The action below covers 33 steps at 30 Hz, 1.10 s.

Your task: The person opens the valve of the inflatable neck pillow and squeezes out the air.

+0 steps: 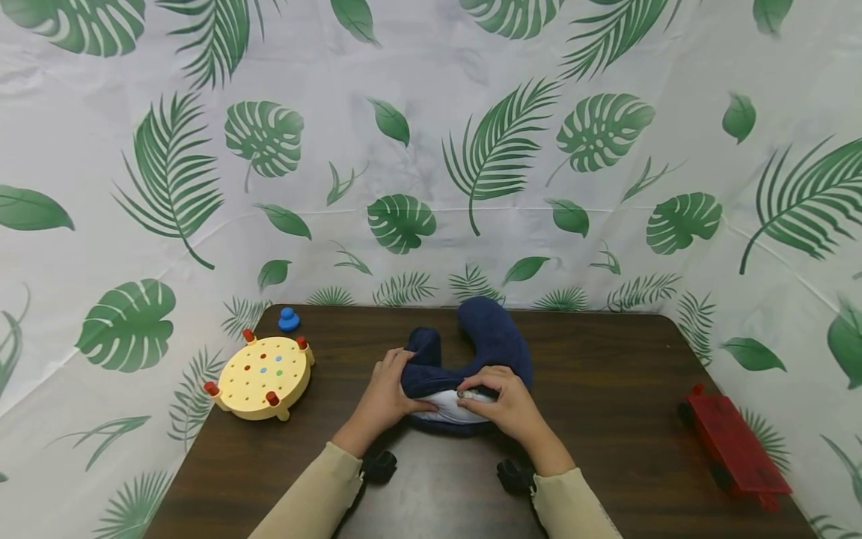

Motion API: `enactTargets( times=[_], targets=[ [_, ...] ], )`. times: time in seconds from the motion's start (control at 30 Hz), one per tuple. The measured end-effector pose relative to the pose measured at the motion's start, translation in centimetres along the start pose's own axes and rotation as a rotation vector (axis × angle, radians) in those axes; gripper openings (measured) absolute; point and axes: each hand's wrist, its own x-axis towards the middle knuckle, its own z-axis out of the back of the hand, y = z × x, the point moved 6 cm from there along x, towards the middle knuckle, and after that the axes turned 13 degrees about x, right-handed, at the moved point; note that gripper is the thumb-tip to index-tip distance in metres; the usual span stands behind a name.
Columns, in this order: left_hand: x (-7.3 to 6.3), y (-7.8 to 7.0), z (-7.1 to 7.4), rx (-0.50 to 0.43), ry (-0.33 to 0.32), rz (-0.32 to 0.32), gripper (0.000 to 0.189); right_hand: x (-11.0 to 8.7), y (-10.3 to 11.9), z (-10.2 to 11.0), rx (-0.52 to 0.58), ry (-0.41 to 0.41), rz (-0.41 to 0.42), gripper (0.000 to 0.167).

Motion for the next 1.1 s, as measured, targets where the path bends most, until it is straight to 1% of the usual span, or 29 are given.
enactTargets(
  times=[0.1, 0.17, 0.27, 0.4, 0.57, 0.7, 0.77, 0.87, 1.0, 1.1],
  targets=[
    [0.07, 0.03, -0.05, 0.015, 0.001, 0.007, 0.118, 0.0, -0.13, 0.01, 0.0, 0.0, -0.007, 0.023],
    [0.1, 0.03, -0.07, 0.008, -0.001, 0.014, 0.125, -0.04, -0.16, -0.01, -0.002, 0.0, 0.001, 0.022],
    [0.15, 0.09, -0.17, -0.01, 0.015, 0.04, 0.138, -0.08, -0.11, -0.02, -0.004, -0.001, 0.0, 0.021],
    [0.17, 0.2, -0.28, -0.02, 0.042, 0.052, 0.152, -0.08, 0.05, 0.01, -0.005, -0.002, 0.006, 0.021],
    [0.19, 0.3, -0.39, -0.018, 0.064, 0.049, 0.158, -0.04, 0.38, 0.01, -0.008, 0.002, 0.032, 0.02],
    [0.32, 0.36, -0.45, -0.035, 0.071, 0.057, 0.162, 0.02, 0.36, 0.09, -0.006, -0.002, 0.026, 0.021],
    [0.38, 0.42, -0.49, -0.039, 0.072, 0.062, 0.162, 0.04, 0.31, 0.15, -0.004, -0.006, 0.018, 0.021],
    [0.41, 0.45, -0.48, -0.036, 0.064, 0.062, 0.158, 0.03, 0.23, 0.16, -0.001, -0.006, 0.009, 0.021],
    [0.3, 0.31, -0.49, 0.004, 0.05, 0.045, 0.143, -0.08, -0.01, 0.1, -0.004, -0.002, -0.007, 0.02],
    [0.08, 0.14, -0.52, 0.013, 0.052, 0.044, 0.132, -0.22, -0.27, 0.05, -0.004, 0.001, -0.025, 0.021]
  ],
)
